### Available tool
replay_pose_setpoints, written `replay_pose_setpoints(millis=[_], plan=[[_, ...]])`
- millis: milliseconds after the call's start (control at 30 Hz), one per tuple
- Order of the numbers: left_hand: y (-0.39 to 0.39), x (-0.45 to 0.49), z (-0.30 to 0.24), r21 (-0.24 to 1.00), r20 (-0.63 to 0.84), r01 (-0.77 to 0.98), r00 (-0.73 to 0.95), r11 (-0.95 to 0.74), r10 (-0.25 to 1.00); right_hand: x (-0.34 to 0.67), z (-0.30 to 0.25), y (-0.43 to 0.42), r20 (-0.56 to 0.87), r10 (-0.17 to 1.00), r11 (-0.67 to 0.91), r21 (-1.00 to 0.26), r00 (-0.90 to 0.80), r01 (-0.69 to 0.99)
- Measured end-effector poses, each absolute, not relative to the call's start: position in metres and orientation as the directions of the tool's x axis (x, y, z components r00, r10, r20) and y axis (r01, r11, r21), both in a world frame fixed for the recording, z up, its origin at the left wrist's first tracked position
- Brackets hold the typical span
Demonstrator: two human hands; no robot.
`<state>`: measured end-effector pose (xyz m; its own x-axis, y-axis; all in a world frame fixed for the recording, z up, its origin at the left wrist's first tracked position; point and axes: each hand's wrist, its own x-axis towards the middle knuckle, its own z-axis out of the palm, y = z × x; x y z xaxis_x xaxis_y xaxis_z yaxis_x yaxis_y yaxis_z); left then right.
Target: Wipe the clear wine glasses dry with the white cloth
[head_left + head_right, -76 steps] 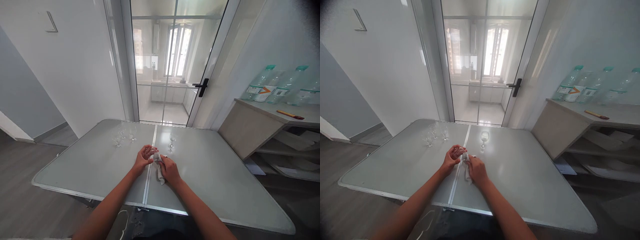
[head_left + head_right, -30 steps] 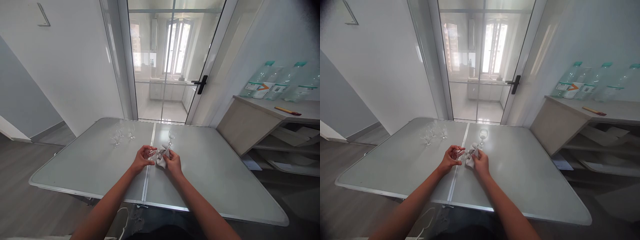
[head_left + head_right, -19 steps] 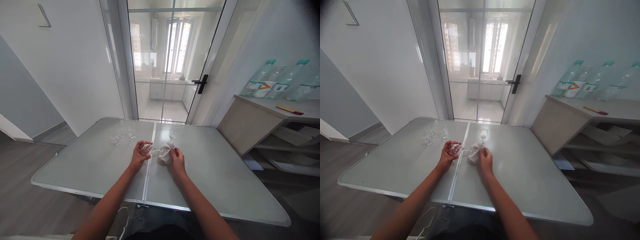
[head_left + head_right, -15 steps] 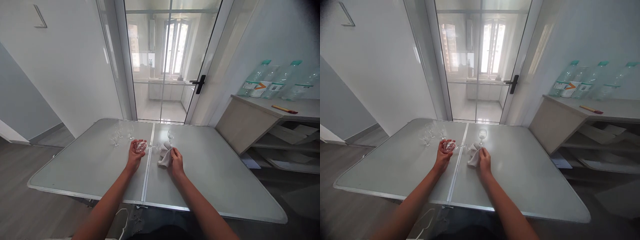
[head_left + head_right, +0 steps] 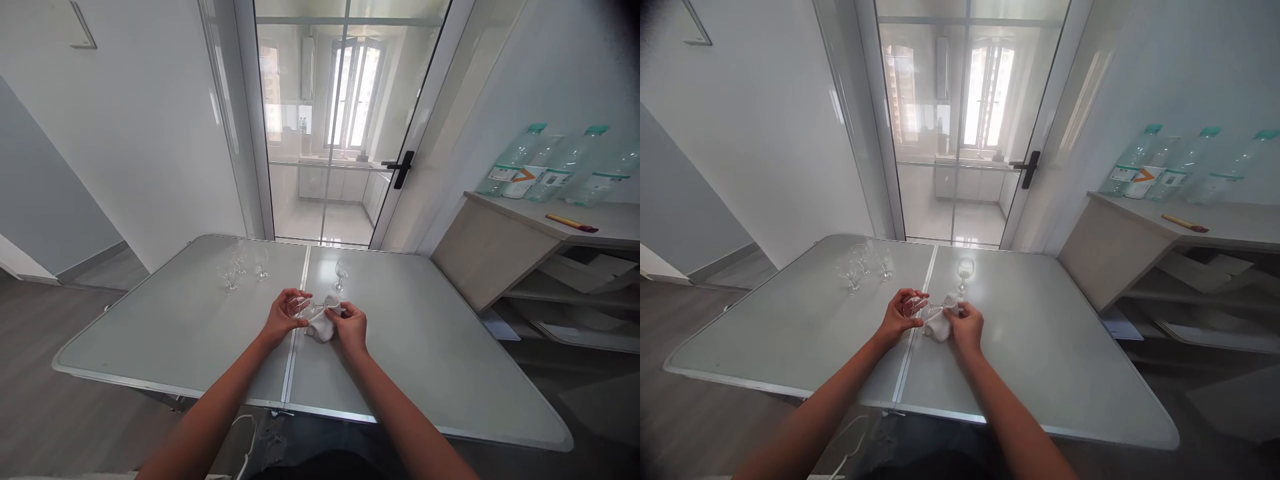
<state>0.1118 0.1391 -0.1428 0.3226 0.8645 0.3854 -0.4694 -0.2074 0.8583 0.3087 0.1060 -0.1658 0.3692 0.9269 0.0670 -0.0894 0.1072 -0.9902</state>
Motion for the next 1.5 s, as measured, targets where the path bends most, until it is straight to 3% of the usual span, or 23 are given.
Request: replay_pose_setpoints(millis=[133, 233, 467, 567, 667, 767, 833, 900, 967, 1067, 1133, 1267, 1367, 1500], plan=[[0.138, 0.111, -0.143, 0.855, 0.390, -0.481, 0.352, -0.193, 0.851, 0.306, -0.161, 0.108, 0.169, 0.952, 0.204, -0.973, 0.257, -0.113], [0.137, 0.111, -0.142, 0.860, 0.403, -0.472, 0.396, -0.193, 0.825, 0.303, -0.161, 0.111, 0.173, 0.971, 0.184, -0.982, 0.164, -0.050], [0.138, 0.111, -0.141, 0.862, 0.409, -0.462, 0.394, -0.207, 0.823, 0.310, -0.166, 0.107, 0.116, 0.936, 0.080, -0.989, 0.331, 0.122], [0.139, 0.110, -0.141, 0.850, 0.422, -0.469, 0.334, -0.240, 0.843, 0.315, -0.157, 0.103, 0.159, 0.887, 0.094, -0.981, 0.432, 0.169], [0.142, 0.110, -0.141, 0.842, 0.421, -0.464, 0.241, -0.277, 0.875, 0.318, -0.140, 0.096, 0.303, 0.838, 0.209, -0.947, 0.454, 0.246], [0.145, 0.111, -0.143, 0.851, 0.404, -0.450, 0.233, -0.270, 0.885, 0.315, -0.125, 0.088, 0.433, 0.842, 0.365, -0.897, 0.322, 0.250], [0.147, 0.111, -0.145, 0.855, 0.399, -0.448, 0.246, -0.261, 0.883, 0.310, -0.121, 0.086, 0.416, 0.886, 0.381, -0.905, 0.206, 0.188], [0.147, 0.111, -0.148, 0.853, 0.403, -0.452, 0.253, -0.261, 0.879, 0.303, -0.123, 0.086, 0.362, 0.930, 0.340, -0.913, 0.065, 0.228], [0.146, 0.111, -0.149, 0.851, 0.407, -0.459, 0.272, -0.254, 0.872, 0.297, -0.129, 0.087, 0.315, 0.945, 0.322, -0.848, -0.086, 0.421], [0.142, 0.111, -0.149, 0.863, 0.397, -0.454, 0.338, -0.222, 0.854, 0.291, -0.136, 0.090, 0.269, 0.948, 0.304, -0.611, -0.170, 0.731], [0.140, 0.112, -0.148, 0.871, 0.391, -0.447, 0.380, -0.204, 0.838, 0.290, -0.137, 0.089, 0.266, 0.954, 0.261, -0.519, -0.136, 0.814], [0.141, 0.114, -0.146, 0.863, 0.424, -0.453, 0.411, -0.223, 0.807, 0.298, -0.135, 0.089, 0.263, 0.962, 0.199, -0.487, -0.075, 0.850], [0.146, 0.110, -0.144, 0.846, 0.457, -0.423, 0.261, -0.325, 0.850, 0.322, -0.132, 0.097, 0.275, 0.961, 0.121, -0.505, 0.027, 0.854], [0.156, 0.088, -0.136, 0.851, 0.337, -0.368, -0.168, -0.376, 0.926, 0.381, -0.127, 0.121, 0.275, 0.939, -0.021, -0.555, 0.207, 0.832]])
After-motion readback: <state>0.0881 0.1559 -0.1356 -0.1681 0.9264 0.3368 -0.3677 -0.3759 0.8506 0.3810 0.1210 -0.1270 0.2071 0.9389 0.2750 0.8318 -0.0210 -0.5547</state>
